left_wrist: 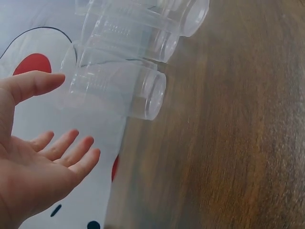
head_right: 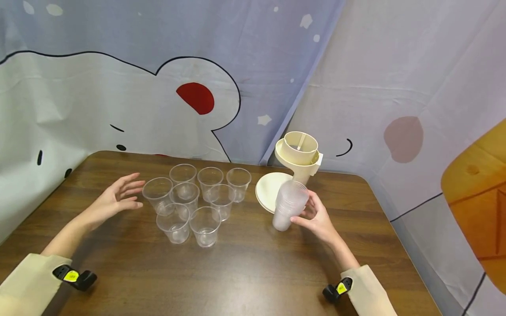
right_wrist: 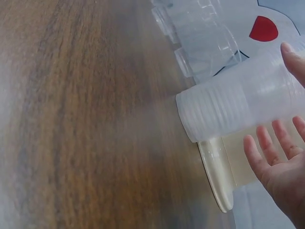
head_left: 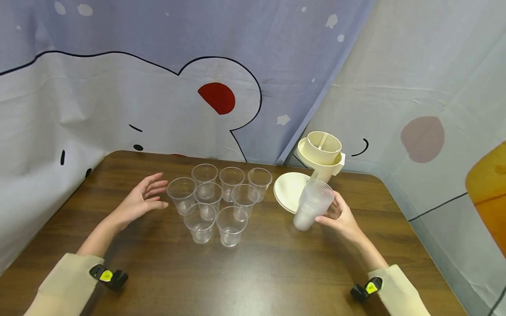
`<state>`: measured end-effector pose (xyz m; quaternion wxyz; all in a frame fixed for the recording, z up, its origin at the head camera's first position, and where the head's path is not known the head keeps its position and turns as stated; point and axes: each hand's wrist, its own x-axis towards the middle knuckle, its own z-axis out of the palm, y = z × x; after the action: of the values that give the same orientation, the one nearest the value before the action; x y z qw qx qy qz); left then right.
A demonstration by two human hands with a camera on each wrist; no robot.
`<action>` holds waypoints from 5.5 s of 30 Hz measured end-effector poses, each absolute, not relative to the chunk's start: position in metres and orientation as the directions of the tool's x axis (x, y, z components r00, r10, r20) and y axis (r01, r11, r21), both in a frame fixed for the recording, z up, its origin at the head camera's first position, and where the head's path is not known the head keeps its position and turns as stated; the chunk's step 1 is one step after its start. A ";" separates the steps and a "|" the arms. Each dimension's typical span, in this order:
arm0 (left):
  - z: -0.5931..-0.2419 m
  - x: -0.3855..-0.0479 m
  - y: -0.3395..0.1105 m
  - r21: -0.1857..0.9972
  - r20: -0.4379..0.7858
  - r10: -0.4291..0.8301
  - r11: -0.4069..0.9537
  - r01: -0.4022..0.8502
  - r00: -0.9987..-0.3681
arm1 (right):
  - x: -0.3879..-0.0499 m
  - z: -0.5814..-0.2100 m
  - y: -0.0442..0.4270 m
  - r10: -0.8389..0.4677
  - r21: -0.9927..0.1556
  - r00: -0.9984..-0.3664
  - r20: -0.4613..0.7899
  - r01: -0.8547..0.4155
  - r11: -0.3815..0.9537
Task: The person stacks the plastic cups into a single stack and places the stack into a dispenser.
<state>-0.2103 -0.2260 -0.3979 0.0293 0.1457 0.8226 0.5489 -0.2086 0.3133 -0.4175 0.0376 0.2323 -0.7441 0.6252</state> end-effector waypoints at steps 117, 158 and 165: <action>-0.392 -0.222 -0.213 0.934 0.201 0.215 0.253 0.254 -0.956 | -0.213 -0.424 0.308 -0.313 -0.914 -0.880 0.358 -0.399 0.077; -0.349 -0.233 -0.187 0.938 0.252 0.238 0.177 0.297 -0.938 | -0.215 -0.422 0.305 -0.329 -0.913 -0.872 0.363 -0.403 0.060; -0.344 -0.234 -0.180 0.938 0.247 0.259 0.176 0.297 -0.934 | -0.215 -0.422 0.305 -0.342 -0.912 -0.863 0.370 -0.408 0.043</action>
<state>-0.2343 -0.1796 -0.3436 -0.0153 0.1815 0.7668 0.6155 -0.2153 0.3047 -0.4220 0.0256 0.2600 -0.7217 0.6410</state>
